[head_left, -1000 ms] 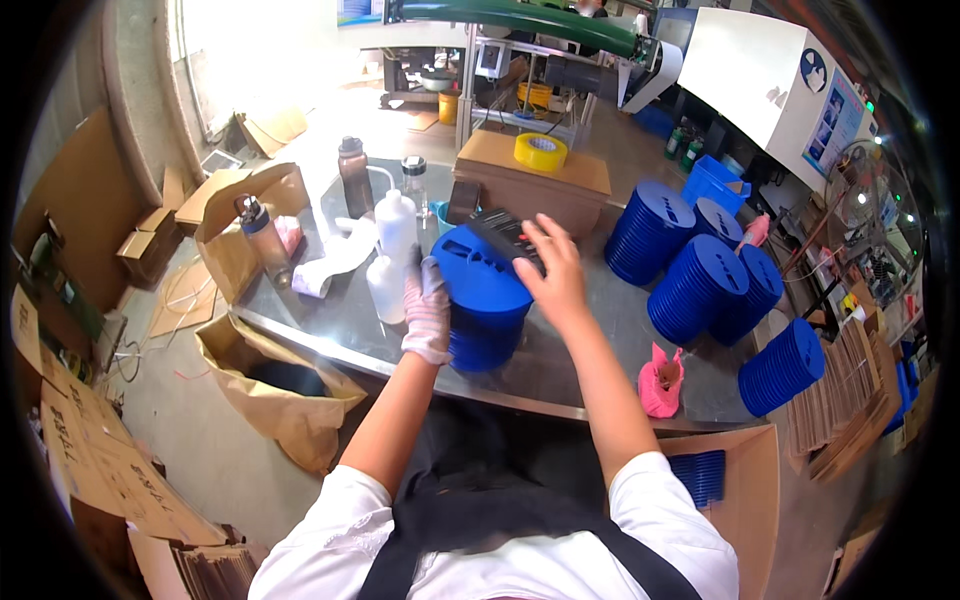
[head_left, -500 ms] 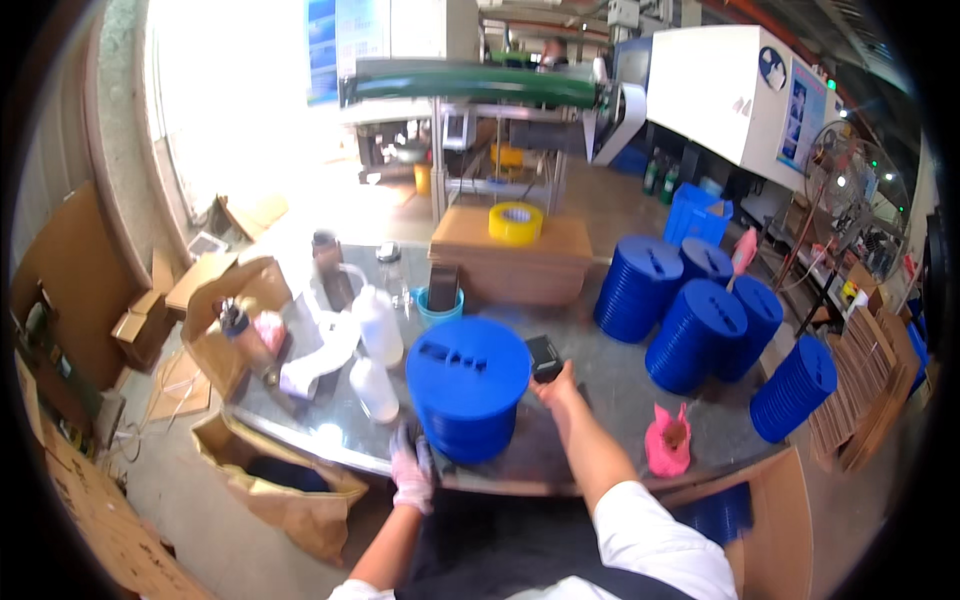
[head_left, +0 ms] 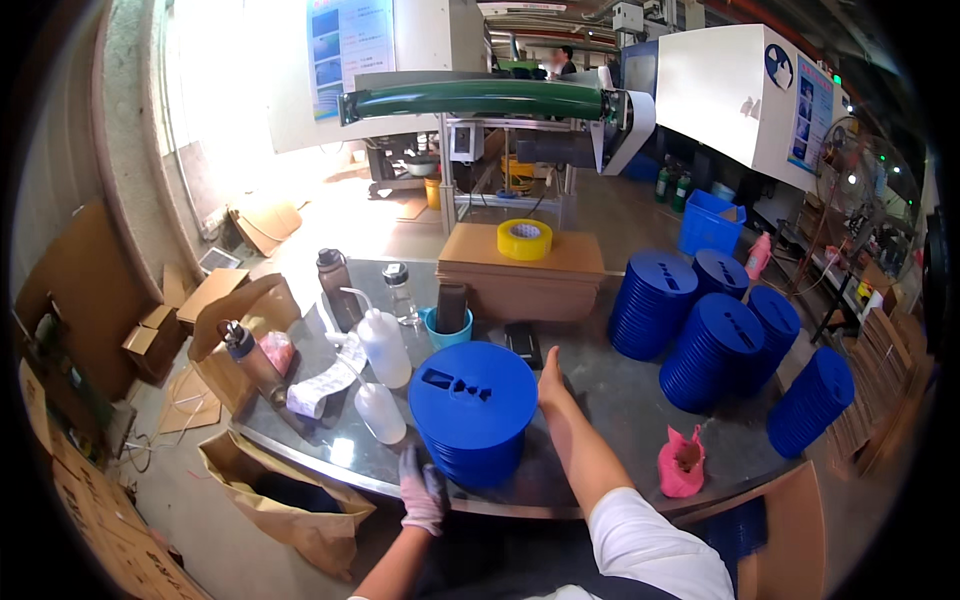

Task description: The person checks blue plastic reels using a handheld scanner, stacks the reels inside a large cardboard box, and applies liquid from a bottle onto a pink cloth to wipe the objects.

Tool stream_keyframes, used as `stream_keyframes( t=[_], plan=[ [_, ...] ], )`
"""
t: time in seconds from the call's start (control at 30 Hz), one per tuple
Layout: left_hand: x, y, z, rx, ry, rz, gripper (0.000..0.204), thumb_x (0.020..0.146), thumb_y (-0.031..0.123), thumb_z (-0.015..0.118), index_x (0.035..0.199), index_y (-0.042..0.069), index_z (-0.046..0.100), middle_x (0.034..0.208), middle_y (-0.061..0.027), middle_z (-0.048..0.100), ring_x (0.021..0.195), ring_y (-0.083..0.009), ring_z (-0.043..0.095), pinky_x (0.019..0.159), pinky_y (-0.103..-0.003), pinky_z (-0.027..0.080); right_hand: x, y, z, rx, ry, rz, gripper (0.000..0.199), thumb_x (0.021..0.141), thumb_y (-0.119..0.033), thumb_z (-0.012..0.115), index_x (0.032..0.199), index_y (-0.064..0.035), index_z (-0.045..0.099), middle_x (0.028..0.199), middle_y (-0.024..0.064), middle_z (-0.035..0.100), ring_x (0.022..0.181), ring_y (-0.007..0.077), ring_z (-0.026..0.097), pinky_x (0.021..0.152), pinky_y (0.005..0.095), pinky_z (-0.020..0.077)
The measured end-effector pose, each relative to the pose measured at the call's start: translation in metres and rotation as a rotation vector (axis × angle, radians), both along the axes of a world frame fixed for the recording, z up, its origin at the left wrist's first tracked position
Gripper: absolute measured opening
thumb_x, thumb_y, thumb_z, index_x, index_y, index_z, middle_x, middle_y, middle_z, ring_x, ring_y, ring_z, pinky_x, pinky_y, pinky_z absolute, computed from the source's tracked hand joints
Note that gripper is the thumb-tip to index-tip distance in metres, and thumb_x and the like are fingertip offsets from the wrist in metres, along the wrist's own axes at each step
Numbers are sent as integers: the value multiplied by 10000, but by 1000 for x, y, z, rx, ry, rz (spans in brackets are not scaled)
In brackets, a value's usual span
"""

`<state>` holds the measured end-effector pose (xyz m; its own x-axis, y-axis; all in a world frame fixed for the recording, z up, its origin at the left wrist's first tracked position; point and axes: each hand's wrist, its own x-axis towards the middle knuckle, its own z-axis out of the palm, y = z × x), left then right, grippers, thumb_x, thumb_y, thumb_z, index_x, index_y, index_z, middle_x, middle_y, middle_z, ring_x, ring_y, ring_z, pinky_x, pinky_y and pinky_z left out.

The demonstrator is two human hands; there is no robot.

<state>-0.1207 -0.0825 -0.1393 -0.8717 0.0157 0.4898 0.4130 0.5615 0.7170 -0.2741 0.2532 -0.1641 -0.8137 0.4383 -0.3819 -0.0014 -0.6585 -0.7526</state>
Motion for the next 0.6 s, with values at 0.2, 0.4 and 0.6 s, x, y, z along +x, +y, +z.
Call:
stream_keyframes(
  t=[0.2,0.4,0.6],
  plan=[
    [-61,-8,34,1018,-768,-655,885,928,715,319,1519,63,218,1548,-155,305,1410,-324,315,1144,-428,280,138,-60,33,143,-151,312,959,833,-818,386,1516,-153,290,1560,119,300,1416,288,287,1109,537,242],
    [-114,5,24,1219,-979,-880,716,943,616,439,1390,58,454,1405,-120,512,1304,-277,456,1120,-405,330,162,-125,77,115,121,248,892,914,-739,322,1499,-66,313,1545,73,341,1404,240,322,1159,387,241],
    [-93,18,40,1308,-997,-893,714,915,616,511,1383,79,472,1399,-99,523,1302,-266,455,1121,-403,336,169,-132,97,-27,100,203,831,950,-693,303,1489,-61,335,1540,72,351,1402,236,330,1167,382,235]
  ],
)
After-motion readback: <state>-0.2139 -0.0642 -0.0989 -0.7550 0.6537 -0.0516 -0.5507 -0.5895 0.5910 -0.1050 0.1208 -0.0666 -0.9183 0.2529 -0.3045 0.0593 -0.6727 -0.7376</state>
